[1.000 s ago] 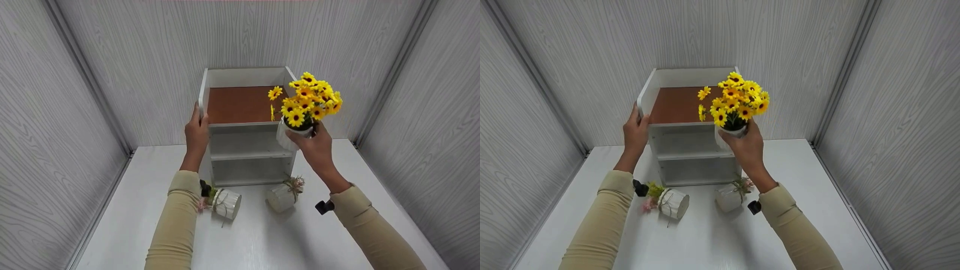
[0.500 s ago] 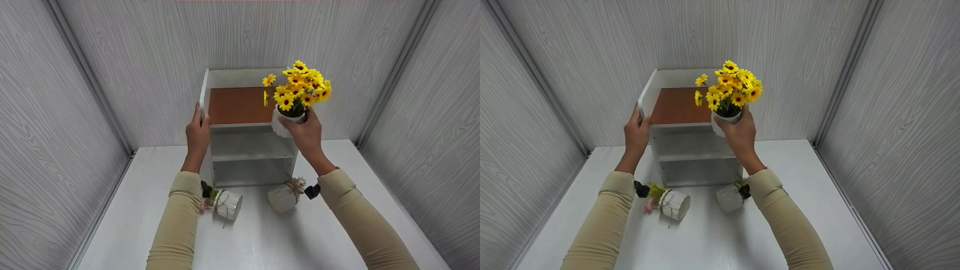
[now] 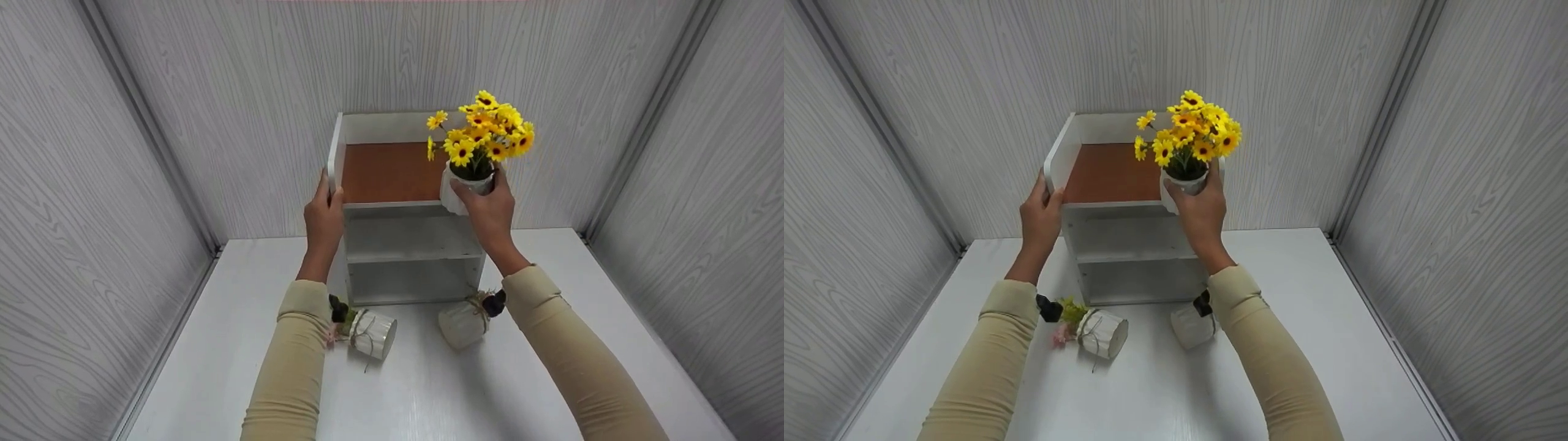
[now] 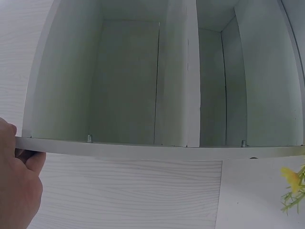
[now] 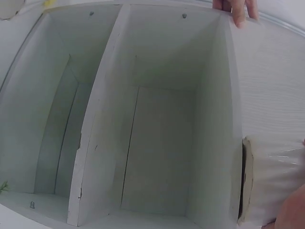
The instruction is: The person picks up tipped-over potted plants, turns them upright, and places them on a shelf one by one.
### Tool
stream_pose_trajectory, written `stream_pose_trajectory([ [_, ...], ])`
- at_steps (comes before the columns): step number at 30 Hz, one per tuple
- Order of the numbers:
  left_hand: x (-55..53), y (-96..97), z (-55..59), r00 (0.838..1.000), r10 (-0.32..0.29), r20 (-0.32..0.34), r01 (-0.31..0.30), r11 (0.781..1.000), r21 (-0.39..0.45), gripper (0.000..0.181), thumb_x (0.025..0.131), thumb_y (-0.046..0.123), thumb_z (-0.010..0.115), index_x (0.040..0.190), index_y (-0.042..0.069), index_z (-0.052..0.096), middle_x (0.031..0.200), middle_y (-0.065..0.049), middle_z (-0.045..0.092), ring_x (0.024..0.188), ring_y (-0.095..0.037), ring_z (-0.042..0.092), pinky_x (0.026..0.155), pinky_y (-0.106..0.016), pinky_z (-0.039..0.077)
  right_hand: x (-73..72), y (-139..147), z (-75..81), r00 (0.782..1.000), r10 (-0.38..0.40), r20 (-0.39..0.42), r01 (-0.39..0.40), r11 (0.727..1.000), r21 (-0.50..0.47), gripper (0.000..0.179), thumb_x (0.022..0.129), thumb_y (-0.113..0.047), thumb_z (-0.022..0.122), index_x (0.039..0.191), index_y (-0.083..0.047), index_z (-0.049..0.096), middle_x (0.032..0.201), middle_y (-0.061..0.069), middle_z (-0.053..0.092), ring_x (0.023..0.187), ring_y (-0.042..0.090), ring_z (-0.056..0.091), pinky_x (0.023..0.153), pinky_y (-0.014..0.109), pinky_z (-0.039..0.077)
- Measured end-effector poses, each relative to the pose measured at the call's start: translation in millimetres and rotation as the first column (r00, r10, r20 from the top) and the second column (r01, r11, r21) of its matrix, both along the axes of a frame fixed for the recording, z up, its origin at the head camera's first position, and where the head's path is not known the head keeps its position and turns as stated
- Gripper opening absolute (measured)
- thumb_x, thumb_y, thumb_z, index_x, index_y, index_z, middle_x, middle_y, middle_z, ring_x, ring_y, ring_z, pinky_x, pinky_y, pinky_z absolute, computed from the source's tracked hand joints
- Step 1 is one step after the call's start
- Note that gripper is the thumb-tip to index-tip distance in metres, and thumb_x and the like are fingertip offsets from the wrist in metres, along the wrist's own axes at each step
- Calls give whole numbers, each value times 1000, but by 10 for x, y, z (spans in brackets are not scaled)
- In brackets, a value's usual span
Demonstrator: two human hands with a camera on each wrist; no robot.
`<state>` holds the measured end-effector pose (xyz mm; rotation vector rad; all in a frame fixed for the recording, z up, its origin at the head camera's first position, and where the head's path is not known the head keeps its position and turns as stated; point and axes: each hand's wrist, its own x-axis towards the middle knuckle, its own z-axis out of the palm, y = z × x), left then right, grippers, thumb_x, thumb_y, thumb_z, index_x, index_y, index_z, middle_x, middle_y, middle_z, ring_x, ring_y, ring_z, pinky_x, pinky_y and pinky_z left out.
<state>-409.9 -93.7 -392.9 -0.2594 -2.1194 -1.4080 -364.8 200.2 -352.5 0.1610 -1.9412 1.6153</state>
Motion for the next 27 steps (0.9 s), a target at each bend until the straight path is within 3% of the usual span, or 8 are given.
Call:
stream_pose_trajectory([
  [9,3,-4,26,1000,-6,1,6,1000,13,57,108,24,50,160,13,29,154,-12,48,135,-20,53,105,-42,49,-173,30,-11,999,-45,21,44,996,75,98,83,-56,77,159,-17,30,149,4,51,132,13,53,107,34,46],
  [21,0,-25,19,1000,5,-26,-5,1000,4,56,108,25,50,159,13,31,152,-12,50,132,-20,55,104,-43,49,-326,2,18,997,-64,49,59,993,107,101,85,-57,75,161,-14,24,158,6,42,140,12,44,111,33,43],
  [27,9,-12,24,1000,-3,-14,3,1000,3,57,108,26,50,160,15,30,152,-12,50,126,-19,59,99,-42,52,-428,27,19,995,-81,49,75,990,124,102,84,-59,75,161,-15,26,153,7,47,127,13,52,102,34,49],
])
